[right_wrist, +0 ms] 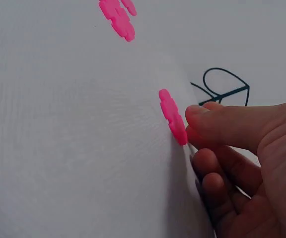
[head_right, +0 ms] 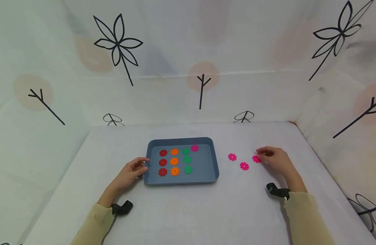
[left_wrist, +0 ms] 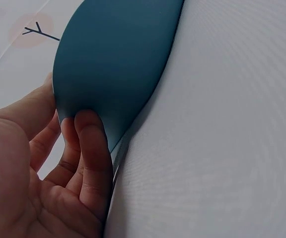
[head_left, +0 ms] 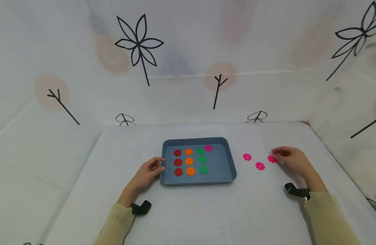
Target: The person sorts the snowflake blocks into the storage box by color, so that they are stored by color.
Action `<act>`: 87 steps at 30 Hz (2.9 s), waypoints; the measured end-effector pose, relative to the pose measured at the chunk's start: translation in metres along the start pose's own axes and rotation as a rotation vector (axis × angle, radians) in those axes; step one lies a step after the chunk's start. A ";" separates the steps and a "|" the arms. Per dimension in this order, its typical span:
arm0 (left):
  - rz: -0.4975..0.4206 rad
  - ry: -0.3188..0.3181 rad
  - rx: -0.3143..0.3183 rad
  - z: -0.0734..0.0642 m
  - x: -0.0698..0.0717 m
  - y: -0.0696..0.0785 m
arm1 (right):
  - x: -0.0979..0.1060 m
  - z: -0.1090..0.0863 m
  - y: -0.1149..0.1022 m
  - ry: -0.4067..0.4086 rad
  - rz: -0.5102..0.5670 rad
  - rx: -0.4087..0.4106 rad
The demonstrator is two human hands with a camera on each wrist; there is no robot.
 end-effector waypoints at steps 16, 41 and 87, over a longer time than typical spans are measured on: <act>0.000 0.012 -0.001 -0.001 0.001 -0.003 | -0.007 -0.009 0.008 0.012 0.081 -0.006; -0.021 0.005 0.033 -0.001 -0.001 0.018 | -0.008 -0.009 0.005 0.005 0.051 -0.002; -0.041 0.019 0.006 0.000 0.001 -0.003 | -0.006 -0.011 0.004 -0.017 0.104 -0.049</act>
Point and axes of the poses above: each hand's wrist, its own z-axis towards the middle knuckle, its own x-axis out of the back of the hand, y = z × x, the point moved 4 cm from there along z, towards the middle knuckle, and after that the axes turned 10 degrees about -x, right-handed, at the moved point
